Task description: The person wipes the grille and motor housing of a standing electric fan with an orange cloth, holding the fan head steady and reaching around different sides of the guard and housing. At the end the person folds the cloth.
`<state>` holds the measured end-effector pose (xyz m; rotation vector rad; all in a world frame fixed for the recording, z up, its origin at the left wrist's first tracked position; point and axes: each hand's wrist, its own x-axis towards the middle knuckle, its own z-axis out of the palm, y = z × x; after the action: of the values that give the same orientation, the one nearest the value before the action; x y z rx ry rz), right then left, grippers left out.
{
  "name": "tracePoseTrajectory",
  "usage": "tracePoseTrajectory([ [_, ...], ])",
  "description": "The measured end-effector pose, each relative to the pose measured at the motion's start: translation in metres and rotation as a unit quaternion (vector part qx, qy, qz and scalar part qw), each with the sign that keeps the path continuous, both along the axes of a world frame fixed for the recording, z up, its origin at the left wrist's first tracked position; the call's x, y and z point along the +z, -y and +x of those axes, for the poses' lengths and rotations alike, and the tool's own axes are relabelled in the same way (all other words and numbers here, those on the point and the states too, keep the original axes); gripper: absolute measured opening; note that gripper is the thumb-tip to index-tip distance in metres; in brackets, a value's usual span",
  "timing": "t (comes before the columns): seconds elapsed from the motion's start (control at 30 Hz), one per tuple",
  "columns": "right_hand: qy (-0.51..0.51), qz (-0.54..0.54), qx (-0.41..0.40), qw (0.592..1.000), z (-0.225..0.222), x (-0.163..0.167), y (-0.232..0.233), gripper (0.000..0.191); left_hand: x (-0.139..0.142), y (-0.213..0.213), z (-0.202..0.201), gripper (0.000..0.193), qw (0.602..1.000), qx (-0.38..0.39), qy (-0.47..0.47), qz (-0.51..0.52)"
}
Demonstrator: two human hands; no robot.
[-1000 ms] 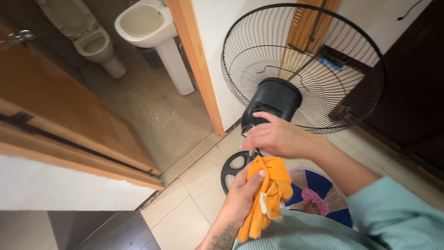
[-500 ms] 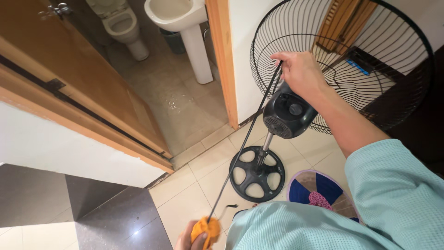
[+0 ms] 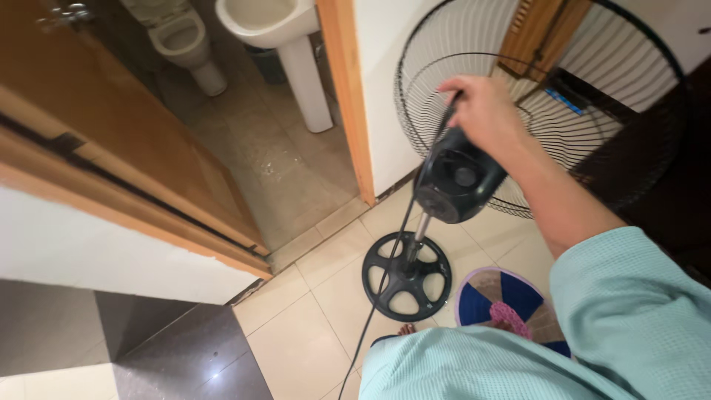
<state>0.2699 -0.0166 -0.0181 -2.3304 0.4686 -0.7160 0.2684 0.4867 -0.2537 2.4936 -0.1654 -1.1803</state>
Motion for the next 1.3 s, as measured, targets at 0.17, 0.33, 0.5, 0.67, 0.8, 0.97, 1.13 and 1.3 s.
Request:
tracePoseTrajectory([
  [0.17,-0.079,0.002,0.055,0.995,0.009,-0.006,-0.051,0.044,-0.025,-0.005,0.026,0.045,0.998,0.009,0.024,-0.052],
  [0.33,-0.096,-0.059,0.133,0.985,0.017,-0.030,-0.110,0.030,-0.008,0.001,0.046,0.049,0.958,0.062,0.047,-0.277],
  [0.5,0.042,0.000,0.297,0.954,-0.027,-0.030,-0.140,0.046,0.080,0.075,0.026,0.053,0.820,0.073,0.015,-0.568],
  [0.67,0.120,0.268,0.379,0.877,-0.093,-0.050,-0.153,0.078,0.176,0.150,0.009,0.056,0.723,-0.115,0.016,-0.681],
  [0.8,0.137,0.344,0.236,0.898,-0.125,-0.057,-0.138,0.061,0.215,0.188,0.027,0.043,0.747,-0.267,0.184,-0.580],
  [0.97,0.241,0.132,-0.038,0.961,-0.141,-0.012,-0.089,0.056,0.208,0.266,0.037,0.053,0.691,-0.130,0.342,-0.623],
  [1.13,0.033,-0.172,-0.075,0.982,-0.068,-0.018,-0.069,0.032,0.166,0.354,0.010,0.051,0.697,-0.044,0.454,-0.554],
  [1.3,0.066,-0.167,-0.030,0.983,-0.075,-0.060,-0.058,0.029,0.150,0.353,0.008,0.052,0.687,-0.043,0.454,-0.566],
])
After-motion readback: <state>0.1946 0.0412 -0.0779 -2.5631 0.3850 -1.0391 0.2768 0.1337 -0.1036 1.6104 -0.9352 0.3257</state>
